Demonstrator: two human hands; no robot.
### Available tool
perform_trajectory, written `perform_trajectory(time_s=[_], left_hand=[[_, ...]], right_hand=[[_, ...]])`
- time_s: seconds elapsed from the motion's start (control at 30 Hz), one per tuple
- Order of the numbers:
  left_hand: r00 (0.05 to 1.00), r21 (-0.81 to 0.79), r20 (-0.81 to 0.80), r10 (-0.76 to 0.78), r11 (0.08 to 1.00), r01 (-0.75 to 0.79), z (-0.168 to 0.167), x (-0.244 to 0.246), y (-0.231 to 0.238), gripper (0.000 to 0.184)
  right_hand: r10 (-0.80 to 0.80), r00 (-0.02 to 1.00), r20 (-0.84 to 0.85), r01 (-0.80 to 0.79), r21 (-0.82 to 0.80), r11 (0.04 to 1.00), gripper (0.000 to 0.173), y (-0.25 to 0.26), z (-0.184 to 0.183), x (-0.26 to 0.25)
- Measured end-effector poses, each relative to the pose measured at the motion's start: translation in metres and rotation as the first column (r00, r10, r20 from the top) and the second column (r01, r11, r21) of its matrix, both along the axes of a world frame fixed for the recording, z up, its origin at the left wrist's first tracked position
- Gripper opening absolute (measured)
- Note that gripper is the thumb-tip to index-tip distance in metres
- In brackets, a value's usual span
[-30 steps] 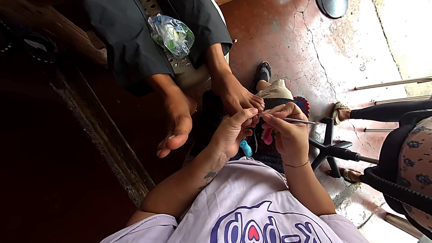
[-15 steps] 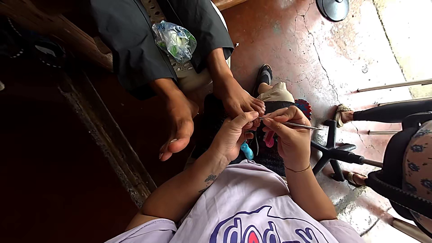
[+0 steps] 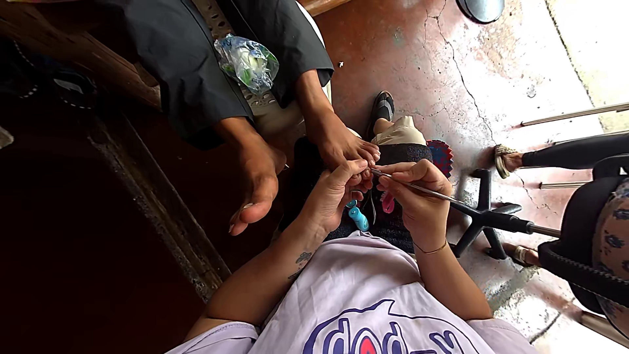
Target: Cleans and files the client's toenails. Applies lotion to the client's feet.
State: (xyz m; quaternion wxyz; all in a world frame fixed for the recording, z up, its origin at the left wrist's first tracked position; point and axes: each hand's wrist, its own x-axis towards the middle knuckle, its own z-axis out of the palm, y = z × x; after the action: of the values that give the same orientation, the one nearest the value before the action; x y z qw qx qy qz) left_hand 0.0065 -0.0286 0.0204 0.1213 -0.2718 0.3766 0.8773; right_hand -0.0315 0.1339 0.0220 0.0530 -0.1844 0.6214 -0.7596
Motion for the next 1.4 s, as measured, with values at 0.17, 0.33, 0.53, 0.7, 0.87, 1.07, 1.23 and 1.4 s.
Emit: perform_trajectory(time_s=[0.17, 0.33, 0.53, 0.7, 0.87, 1.07, 1.23, 1.4], left_hand=[[1.0, 0.004, 0.007, 0.018, 1.0, -0.018, -0.001, -0.003, 0.002, 0.024], [0.999, 0.007, 0.0, 0.032, 0.999, -0.032, -0.003, -0.002, 0.003, 0.021], [1.0, 0.01, -0.012, 0.024, 1.0, -0.024, -0.004, -0.001, 0.002, 0.022], [0.999, 0.003, -0.003, 0.032, 0.999, -0.032, -0.002, 0.0, 0.002, 0.023], [0.999, -0.007, 0.003, 0.034, 0.999, -0.034, -0.002, 0.0, 0.001, 0.023], [0.999, -0.003, 0.007, 0.032, 0.999, -0.032, -0.002, -0.003, 0.001, 0.024], [0.999, -0.054, 0.024, 0.035, 0.998, -0.034, -0.005, 0.0, 0.003, 0.019], [0.998, -0.055, -0.011, 0.065, 0.996, -0.066, -0.006, -0.006, 0.005, 0.024]], right_hand=[[0.002, 1.0, -0.002, -0.002, 0.008, 1.0, 0.017, 0.003, -0.005, -0.001], [0.032, 0.999, -0.003, -0.032, 0.005, 0.999, 0.017, 0.006, -0.006, -0.001], [0.025, 0.994, -0.104, -0.02, 0.056, 0.998, 0.018, 0.004, -0.006, 0.001], [0.007, 0.991, -0.131, 0.001, 0.063, 0.998, 0.017, 0.002, -0.007, 0.001], [0.031, 0.987, -0.16, -0.02, 0.069, 0.997, 0.017, 0.003, -0.006, 0.0], [0.057, 0.983, -0.176, -0.044, 0.076, 0.996, 0.017, 0.007, -0.008, -0.003], [0.042, 0.979, -0.199, -0.032, 0.055, 0.998, 0.011, 0.003, -0.016, 0.002], [0.066, 0.946, -0.317, -0.047, 0.067, 0.997, 0.009, -0.001, -0.021, -0.01]])
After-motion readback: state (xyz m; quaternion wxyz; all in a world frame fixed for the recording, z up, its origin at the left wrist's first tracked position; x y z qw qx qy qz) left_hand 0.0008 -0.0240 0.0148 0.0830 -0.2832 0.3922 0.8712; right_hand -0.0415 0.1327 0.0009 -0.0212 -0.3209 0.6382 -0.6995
